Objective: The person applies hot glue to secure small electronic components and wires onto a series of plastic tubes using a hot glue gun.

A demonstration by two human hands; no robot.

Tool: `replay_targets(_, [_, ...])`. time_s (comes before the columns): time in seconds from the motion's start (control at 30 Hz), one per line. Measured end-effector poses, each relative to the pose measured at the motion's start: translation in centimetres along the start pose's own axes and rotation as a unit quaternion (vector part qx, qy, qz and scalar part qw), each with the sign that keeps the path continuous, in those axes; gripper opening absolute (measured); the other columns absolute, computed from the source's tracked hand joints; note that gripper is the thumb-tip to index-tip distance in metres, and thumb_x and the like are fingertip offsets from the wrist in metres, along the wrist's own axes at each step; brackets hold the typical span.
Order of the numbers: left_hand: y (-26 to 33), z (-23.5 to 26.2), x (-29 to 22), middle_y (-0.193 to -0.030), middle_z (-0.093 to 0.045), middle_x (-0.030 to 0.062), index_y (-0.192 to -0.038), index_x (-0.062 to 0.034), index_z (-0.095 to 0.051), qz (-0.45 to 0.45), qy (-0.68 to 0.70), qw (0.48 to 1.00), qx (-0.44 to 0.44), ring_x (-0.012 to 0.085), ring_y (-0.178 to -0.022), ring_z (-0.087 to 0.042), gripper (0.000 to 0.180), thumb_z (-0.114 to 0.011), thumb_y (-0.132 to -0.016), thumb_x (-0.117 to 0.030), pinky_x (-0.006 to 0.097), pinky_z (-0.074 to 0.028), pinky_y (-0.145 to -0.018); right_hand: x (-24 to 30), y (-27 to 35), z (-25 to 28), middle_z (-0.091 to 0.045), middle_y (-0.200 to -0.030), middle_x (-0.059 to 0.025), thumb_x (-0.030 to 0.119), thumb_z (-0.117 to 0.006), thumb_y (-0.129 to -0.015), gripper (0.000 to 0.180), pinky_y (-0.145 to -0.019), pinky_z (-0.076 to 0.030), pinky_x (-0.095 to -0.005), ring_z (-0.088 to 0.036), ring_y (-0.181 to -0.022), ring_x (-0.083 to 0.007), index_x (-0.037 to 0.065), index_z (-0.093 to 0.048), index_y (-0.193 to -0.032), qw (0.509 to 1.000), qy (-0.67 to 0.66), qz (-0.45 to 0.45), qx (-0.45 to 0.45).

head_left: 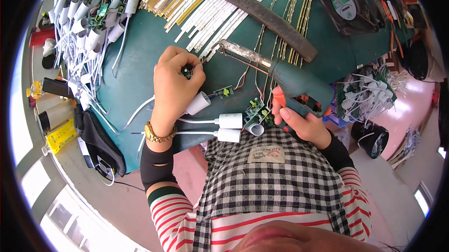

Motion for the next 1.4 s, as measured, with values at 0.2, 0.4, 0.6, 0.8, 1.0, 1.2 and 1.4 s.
replay_targets(0.2, [0.3, -0.5, -0.1, -0.080, -0.057, 0.0025, -0.071, -0.0071, -0.065, -0.006, -0.053, 0.998, 0.012, 0.0223, -0.074, -0.055, 0.006, -0.069, -0.068, -0.003, 0.035, -0.042, -0.067, 0.4, 0.1, -0.2, -0.060, -0.094, -0.0108, 0.006, -0.058, -0.089, 0.039, -0.065, -0.051, -0.0271, -0.060, -0.073, -0.0138, 0.003, -0.051, -0.128, 0.989, 0.109, 0.066, 0.075])
replay_targets(0.4, [0.4, -0.6, -0.3, -0.082, -0.057, 0.0013, -0.070, -0.0094, -0.064, -0.013, -0.077, 0.997, 0.011, 0.0236, -0.078, -0.054, 0.008, -0.069, -0.067, -0.004, 0.036, -0.040, -0.069, -0.1, 0.8, -0.3, -0.058, -0.097, -0.0098, 0.002, -0.055, -0.087, 0.038, -0.068, -0.051, -0.0267, -0.061, -0.075, -0.0130, 0.001, -0.051, -0.125, 0.967, 0.226, 0.078, 0.084])
replay_targets(0.6, [0.4, -0.8, -0.4, -0.082, -0.057, 0.0016, -0.070, -0.0092, -0.063, -0.015, -0.076, 0.997, 0.010, 0.0241, -0.079, -0.054, 0.008, -0.068, -0.066, -0.004, 0.036, -0.040, -0.070, -0.1, 0.8, -0.5, -0.059, -0.094, -0.0076, -0.001, -0.055, -0.086, 0.027, -0.067, -0.051, -0.0272, -0.060, -0.074, -0.0119, -0.001, -0.055, -0.113, 0.956, 0.264, 0.081, 0.093])
replay_targets(0.8, [0.4, -0.8, -0.3, -0.082, -0.057, 0.0015, -0.069, -0.0088, -0.063, -0.011, -0.080, 0.997, 0.010, 0.0242, -0.079, -0.054, 0.008, -0.068, -0.065, -0.004, 0.036, -0.040, -0.070, 1.3, -0.1, -1.1, -0.065, -0.092, -0.0113, 0.000, -0.068, -0.072, 0.029, -0.064, -0.054, -0.0270, -0.066, -0.072, -0.0238, -0.002, -0.065, -0.100, 0.947, 0.303, 0.096, 0.040])
replay_targets(1.0, [0.3, -0.8, -0.4, -0.082, -0.057, 0.0015, -0.069, -0.0087, -0.062, -0.015, -0.085, 0.996, 0.011, 0.0242, -0.079, -0.054, 0.008, -0.068, -0.065, -0.004, 0.036, -0.040, -0.069, 2.2, -0.4, -1.7, -0.065, -0.091, -0.0108, 0.000, -0.069, -0.070, 0.026, -0.062, -0.054, -0.0288, -0.065, -0.072, -0.0243, 0.001, -0.066, -0.096, 0.927, 0.336, 0.159, 0.053])
replay_targets(1.2, [0.3, -0.8, -0.5, -0.081, -0.057, 0.0016, -0.069, -0.0088, -0.062, -0.018, -0.077, 0.997, 0.007, 0.0241, -0.078, -0.054, 0.008, -0.068, -0.065, -0.004, 0.036, -0.040, -0.069, 3.7, -0.3, -3.1, -0.065, -0.089, -0.0104, 0.004, -0.071, -0.064, 0.022, -0.057, -0.052, -0.0314, -0.063, -0.068, -0.0256, 0.003, -0.066, -0.086, 0.833, 0.480, 0.256, 0.100])
replay_targets(1.4, [0.7, -0.6, -0.1, -0.081, -0.057, 0.0016, -0.069, -0.0089, -0.062, -0.011, -0.094, 0.996, -0.003, 0.0237, -0.077, -0.054, 0.008, -0.068, -0.066, -0.004, 0.036, -0.040, -0.068, 3.3, -0.5, -3.0, -0.066, -0.092, -0.0101, 0.005, -0.070, -0.067, 0.021, -0.062, -0.054, -0.0303, -0.065, -0.075, -0.0240, 0.004, -0.067, -0.088, 0.854, 0.448, 0.246, 0.096])
Point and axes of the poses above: each hand's wrist, its own y-axis away from the middle knuckle, its own z-axis out of the back of the hand, x = y × z, the point moved 7 cm from there along -y, towards the middle knuckle
